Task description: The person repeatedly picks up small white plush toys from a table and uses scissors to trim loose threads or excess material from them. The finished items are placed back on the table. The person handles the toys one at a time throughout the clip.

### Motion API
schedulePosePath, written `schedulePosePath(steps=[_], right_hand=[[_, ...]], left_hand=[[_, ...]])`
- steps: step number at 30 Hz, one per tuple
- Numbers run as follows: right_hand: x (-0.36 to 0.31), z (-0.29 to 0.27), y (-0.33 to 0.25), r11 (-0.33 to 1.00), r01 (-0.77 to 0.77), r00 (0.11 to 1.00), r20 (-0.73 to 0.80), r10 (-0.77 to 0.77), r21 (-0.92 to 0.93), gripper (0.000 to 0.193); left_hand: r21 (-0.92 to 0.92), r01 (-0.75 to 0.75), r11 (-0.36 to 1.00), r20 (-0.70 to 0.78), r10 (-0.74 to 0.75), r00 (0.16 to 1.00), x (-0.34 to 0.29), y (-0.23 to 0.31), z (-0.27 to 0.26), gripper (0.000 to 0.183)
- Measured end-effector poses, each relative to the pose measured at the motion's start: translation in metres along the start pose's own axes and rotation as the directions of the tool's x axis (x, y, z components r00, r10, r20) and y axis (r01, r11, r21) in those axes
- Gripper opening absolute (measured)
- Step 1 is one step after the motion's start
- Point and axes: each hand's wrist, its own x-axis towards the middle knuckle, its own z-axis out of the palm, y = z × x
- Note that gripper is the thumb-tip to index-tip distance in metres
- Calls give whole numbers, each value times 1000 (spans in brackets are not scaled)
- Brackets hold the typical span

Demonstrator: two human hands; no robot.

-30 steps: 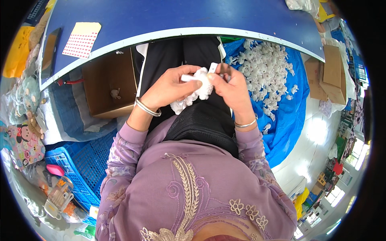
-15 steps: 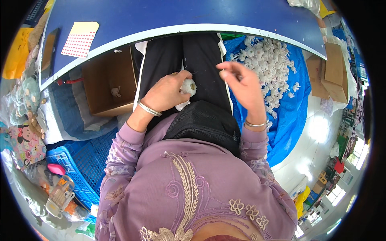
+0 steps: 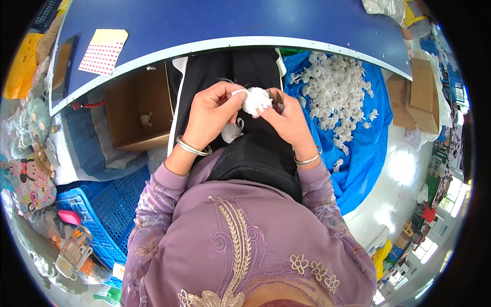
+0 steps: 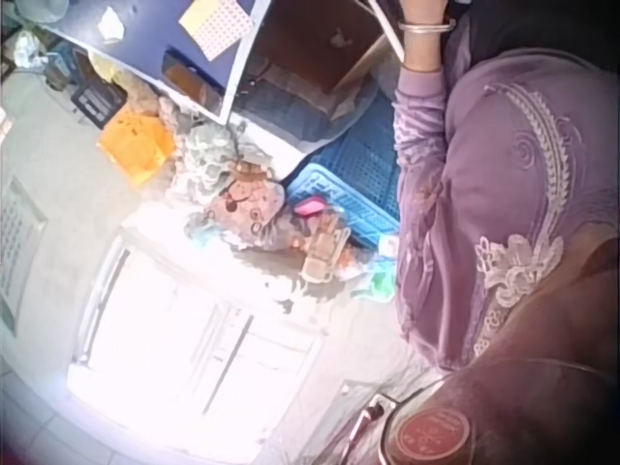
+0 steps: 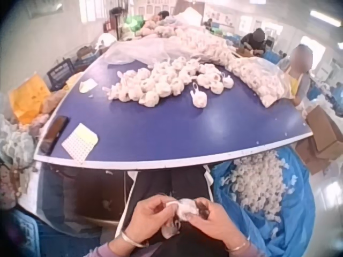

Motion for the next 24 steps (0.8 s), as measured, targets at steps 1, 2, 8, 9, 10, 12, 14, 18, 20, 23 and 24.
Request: schedulePosePath(steps=[1, 2, 8, 9, 10, 12, 14, 18, 20, 23, 24], right_hand=[[-1, 0, -5, 998, -42, 999, 19, 41, 46, 29], [-2, -1, -10, 992, -85, 996, 39, 82, 91, 28], [-4, -10, -11, 986, -126, 991, -25, 129, 110, 28], [-4, -13, -10, 987, -134, 988, -60, 139, 89, 28], [-4, -28, 0, 993, -90, 980, -170, 102, 74, 30], [-8, -75, 36, 946, 98, 893, -446, 54, 310, 27], [-10, -98, 13, 979, 80, 726, -683, 73, 190, 28], [-21, -115, 7, 999, 5, 724, -689, 22, 37, 31], [-20, -102, 2, 996, -77, 819, -573, 36, -48, 31], [-14, -70, -2, 990, -86, 941, -334, 44, -111, 29], [-12, -59, -3, 991, -85, 966, -252, 56, -107, 27]], left_hand=[[0, -22, 1000, -12, 22, 1000, -1, 4, 3, 12], [-13, -13, 1000, -20, 13, 1000, -1, 4, 3, 12], [-31, 27, 999, -18, -27, 999, -1, 4, -1, 19], [-4, 4, 1000, -27, -4, 1000, 0, 8, -1, 23], [25, -16, 1000, -37, 17, 999, 1, 9, -2, 28], [312, -25, 950, 53, 9, 999, -1, 14, -7, 48], [695, -355, 625, 358, 127, 925, -9, -4, -19, 56], [861, -200, 467, 369, -304, 878, -15, -8, -6, 63], [842, -170, 512, 371, -322, 871, -9, -12, -5, 62], [801, -245, 547, 445, -270, 854, -10, -17, -10, 61], [783, -288, 552, 479, -240, 844, -13, -20, -12, 60]])
